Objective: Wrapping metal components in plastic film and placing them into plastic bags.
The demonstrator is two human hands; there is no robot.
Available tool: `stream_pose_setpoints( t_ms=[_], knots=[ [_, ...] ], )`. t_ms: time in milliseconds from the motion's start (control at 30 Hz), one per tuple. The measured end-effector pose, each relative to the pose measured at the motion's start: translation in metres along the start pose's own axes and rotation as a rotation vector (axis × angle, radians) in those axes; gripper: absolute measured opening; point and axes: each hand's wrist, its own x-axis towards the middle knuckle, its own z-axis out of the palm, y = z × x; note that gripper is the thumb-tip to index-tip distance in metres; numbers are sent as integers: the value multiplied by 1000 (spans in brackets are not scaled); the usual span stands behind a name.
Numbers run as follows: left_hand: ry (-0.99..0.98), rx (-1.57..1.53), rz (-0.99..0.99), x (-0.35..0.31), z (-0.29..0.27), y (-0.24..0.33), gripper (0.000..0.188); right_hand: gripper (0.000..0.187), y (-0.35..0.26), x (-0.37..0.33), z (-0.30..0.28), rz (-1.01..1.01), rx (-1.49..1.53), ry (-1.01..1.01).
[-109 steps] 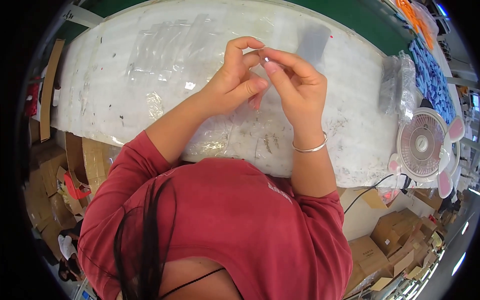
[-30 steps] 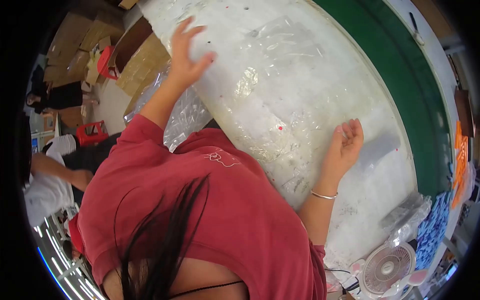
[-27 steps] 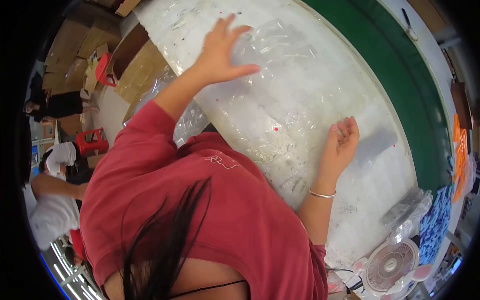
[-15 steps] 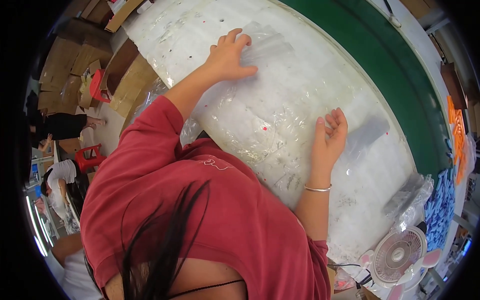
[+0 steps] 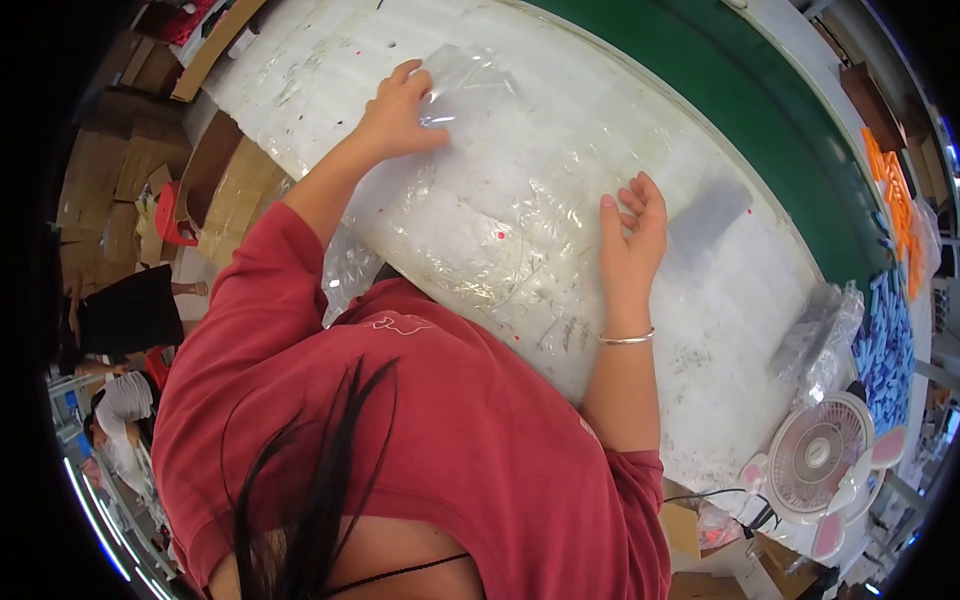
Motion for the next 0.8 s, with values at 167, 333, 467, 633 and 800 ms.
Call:
stream_pose_setpoints(
  t_ms=[167, 333, 467, 633, 800],
  knots=[
    [318, -161, 152, -48, -22, -52, 49, 47, 6, 2, -7, -2, 4, -12],
    [483, -88, -185, -128, -54, -133, 56, 49, 18, 10, -21, -21, -95, 21],
    [239, 23, -631, -214, -18, -210, 58, 49, 27, 26, -44, -77, -119, 24],
    [27, 250, -626, -285, 135, -215, 70, 44, 32, 31, -82, -101, -61, 104],
    [149, 545, -617, -223, 112, -197, 70, 44, 43, 49, -177, -285, -540, 570]
  ],
)
